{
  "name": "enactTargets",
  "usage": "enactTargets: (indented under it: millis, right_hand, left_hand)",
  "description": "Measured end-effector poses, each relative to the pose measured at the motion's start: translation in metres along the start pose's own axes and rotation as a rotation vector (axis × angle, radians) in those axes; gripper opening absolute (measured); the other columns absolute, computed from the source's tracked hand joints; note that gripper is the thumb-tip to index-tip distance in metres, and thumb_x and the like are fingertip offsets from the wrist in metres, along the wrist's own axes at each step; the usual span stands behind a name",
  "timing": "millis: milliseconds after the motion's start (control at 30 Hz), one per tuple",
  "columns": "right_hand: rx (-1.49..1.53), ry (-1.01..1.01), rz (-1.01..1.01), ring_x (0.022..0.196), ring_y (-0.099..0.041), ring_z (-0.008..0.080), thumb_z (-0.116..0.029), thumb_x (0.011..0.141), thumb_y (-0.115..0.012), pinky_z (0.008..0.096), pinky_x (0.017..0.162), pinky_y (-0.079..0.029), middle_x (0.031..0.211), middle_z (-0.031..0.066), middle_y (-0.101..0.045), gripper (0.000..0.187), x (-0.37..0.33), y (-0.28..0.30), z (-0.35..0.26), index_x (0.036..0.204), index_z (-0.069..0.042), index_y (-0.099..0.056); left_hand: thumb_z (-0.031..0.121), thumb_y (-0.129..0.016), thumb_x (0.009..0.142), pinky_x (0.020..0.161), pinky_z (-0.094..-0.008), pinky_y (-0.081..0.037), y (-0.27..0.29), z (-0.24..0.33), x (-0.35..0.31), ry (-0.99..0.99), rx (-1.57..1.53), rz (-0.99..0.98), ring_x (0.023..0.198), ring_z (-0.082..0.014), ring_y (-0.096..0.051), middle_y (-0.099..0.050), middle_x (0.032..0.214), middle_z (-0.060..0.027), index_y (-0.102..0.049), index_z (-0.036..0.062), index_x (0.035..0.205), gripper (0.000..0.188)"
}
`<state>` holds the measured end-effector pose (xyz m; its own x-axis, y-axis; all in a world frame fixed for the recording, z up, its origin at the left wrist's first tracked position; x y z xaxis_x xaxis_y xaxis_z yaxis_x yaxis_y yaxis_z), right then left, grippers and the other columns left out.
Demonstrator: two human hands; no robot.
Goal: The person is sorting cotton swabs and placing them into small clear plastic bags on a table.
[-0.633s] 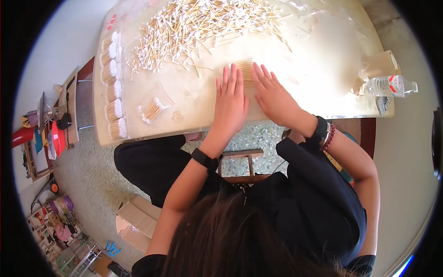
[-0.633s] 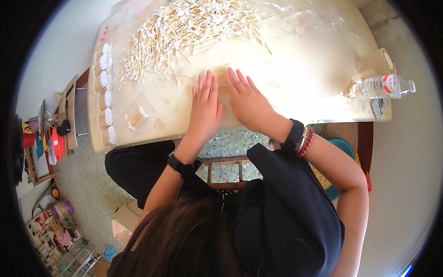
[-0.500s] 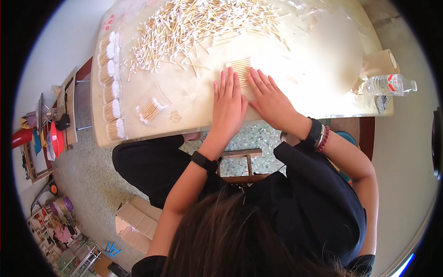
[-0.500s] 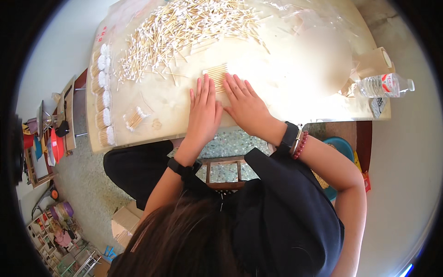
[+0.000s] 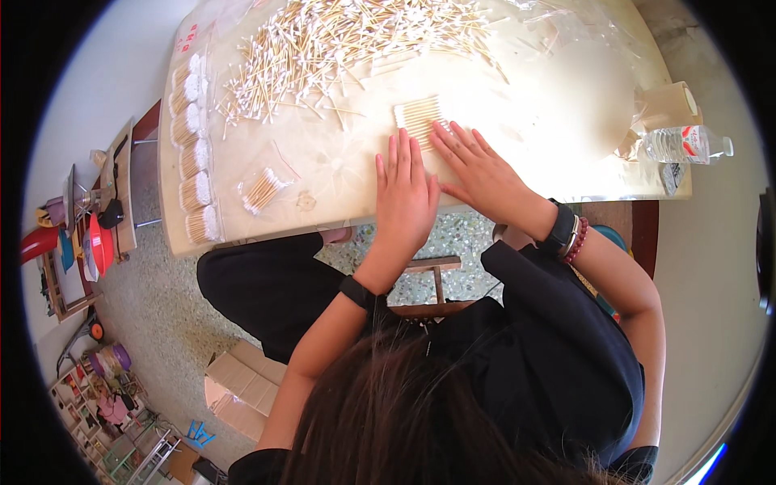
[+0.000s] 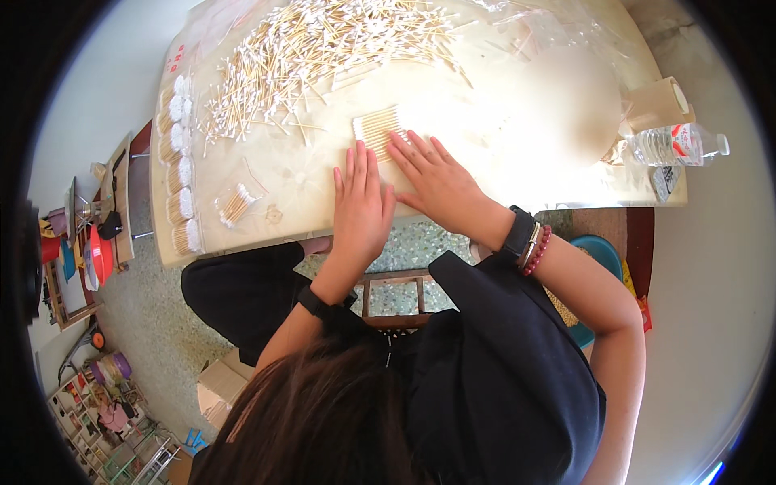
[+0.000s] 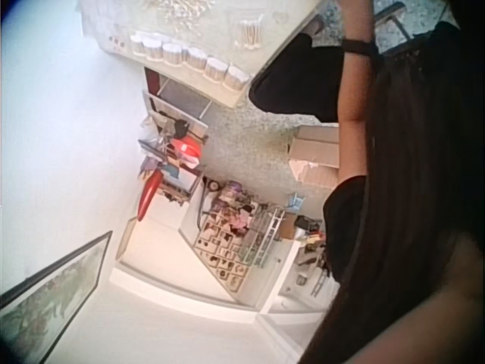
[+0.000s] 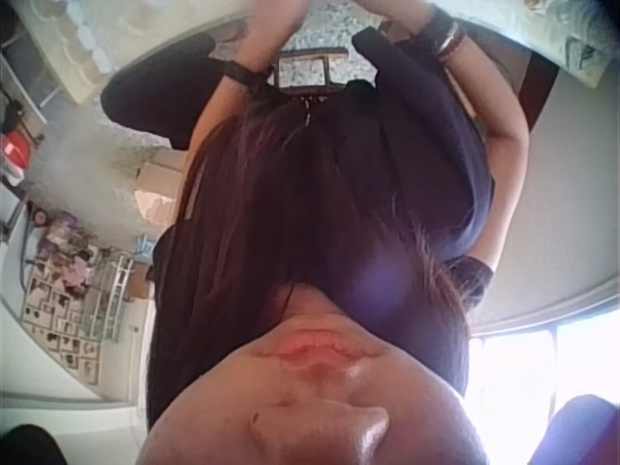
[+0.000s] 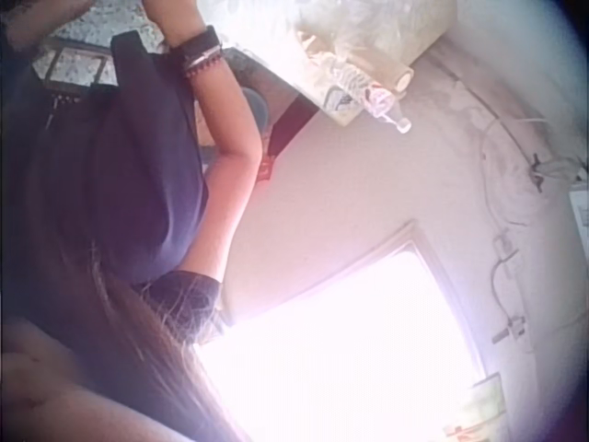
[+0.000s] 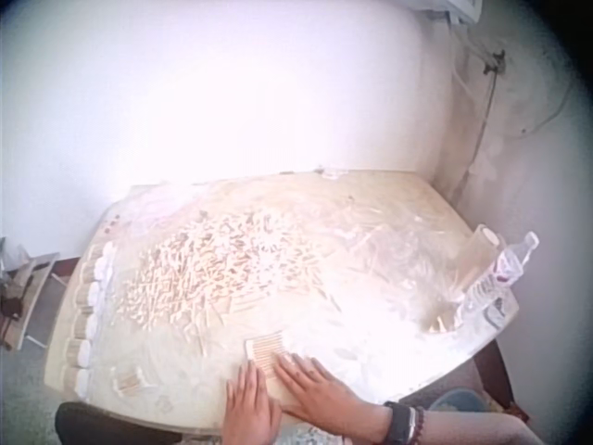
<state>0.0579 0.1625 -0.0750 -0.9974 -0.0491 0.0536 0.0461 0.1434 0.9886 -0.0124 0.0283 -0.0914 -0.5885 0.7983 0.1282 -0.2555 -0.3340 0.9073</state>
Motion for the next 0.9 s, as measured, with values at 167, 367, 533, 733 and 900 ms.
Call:
enactTargets:
  millis: [167,367,533,733,900]
  right_hand:
    - [0.056,0.056,0.091,0.132,-0.034,0.0306,-0.036,0.091,-0.050,0.0416,0.109,-0.027,0.141,0.0171,-0.037,0.060,0.001,0.012,0.000,0.137,0.000,-0.035]
    - [0.824,0.410,0.322,0.086,-0.064,0.0308,-0.004,0.076,-0.061,0.0383,0.079,-0.053,0.098,0.0106,-0.066,0.021,0.009,0.172,-0.039,0.095,-0.008,-0.069]
    - [0.558,1.104,0.474,0.085,-0.065,0.0096,-0.004,0.079,-0.056,0.0273,0.077,-0.054,0.085,0.0023,-0.069,0.017,-0.020,0.241,-0.058,0.074,-0.011,-0.071]
    - [0.709,0.897,0.421,0.087,-0.063,0.0108,-0.008,0.085,-0.051,0.0269,0.077,-0.051,0.089,0.0047,-0.066,0.017,-0.006,0.222,-0.076,0.084,-0.008,-0.068]
    - [0.824,0.715,0.388,0.088,-0.061,0.0117,-0.012,0.090,-0.047,0.0265,0.077,-0.049,0.092,0.0067,-0.064,0.020,0.048,0.192,-0.085,0.091,-0.004,-0.065]
  left_hand:
    - [0.020,-0.048,0.089,0.112,-0.0506,-0.014,0.001,0.002,0.000,-0.007,0.000,0.008,0.139,-0.0352,-0.018,-0.020,0.149,-0.0230,-0.028,-0.0094,0.137,0.060]
    - [0.014,-0.045,0.088,0.112,-0.0508,-0.014,-0.003,-0.019,0.004,-0.010,0.004,0.042,0.139,-0.0372,-0.017,-0.018,0.149,-0.0239,-0.026,-0.0090,0.139,0.059]
    - [0.013,-0.045,0.088,0.112,-0.0508,-0.014,-0.002,-0.014,0.015,-0.002,-0.061,0.094,0.139,-0.0378,-0.017,-0.017,0.149,-0.0242,-0.023,-0.0091,0.139,0.060]
    - [0.020,-0.044,0.093,0.111,-0.0528,-0.010,-0.010,-0.011,0.032,-0.043,-0.135,0.103,0.139,-0.0414,-0.013,-0.013,0.150,-0.0255,-0.017,-0.0064,0.143,0.063]
    - [0.017,-0.048,0.091,0.112,-0.0504,-0.013,-0.007,-0.011,0.038,0.041,-0.309,0.243,0.140,-0.0384,-0.013,-0.015,0.150,-0.0237,-0.016,-0.0012,0.145,0.065]
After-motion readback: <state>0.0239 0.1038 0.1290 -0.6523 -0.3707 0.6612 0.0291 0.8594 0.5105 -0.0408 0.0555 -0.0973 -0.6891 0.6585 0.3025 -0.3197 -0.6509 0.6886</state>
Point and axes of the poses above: each hand's wrist, its own x-axis towards the middle knuckle, its own y-axis out of the back of the hand, z = x × y, the point moved 2 cm from there along x, towards the middle knuckle
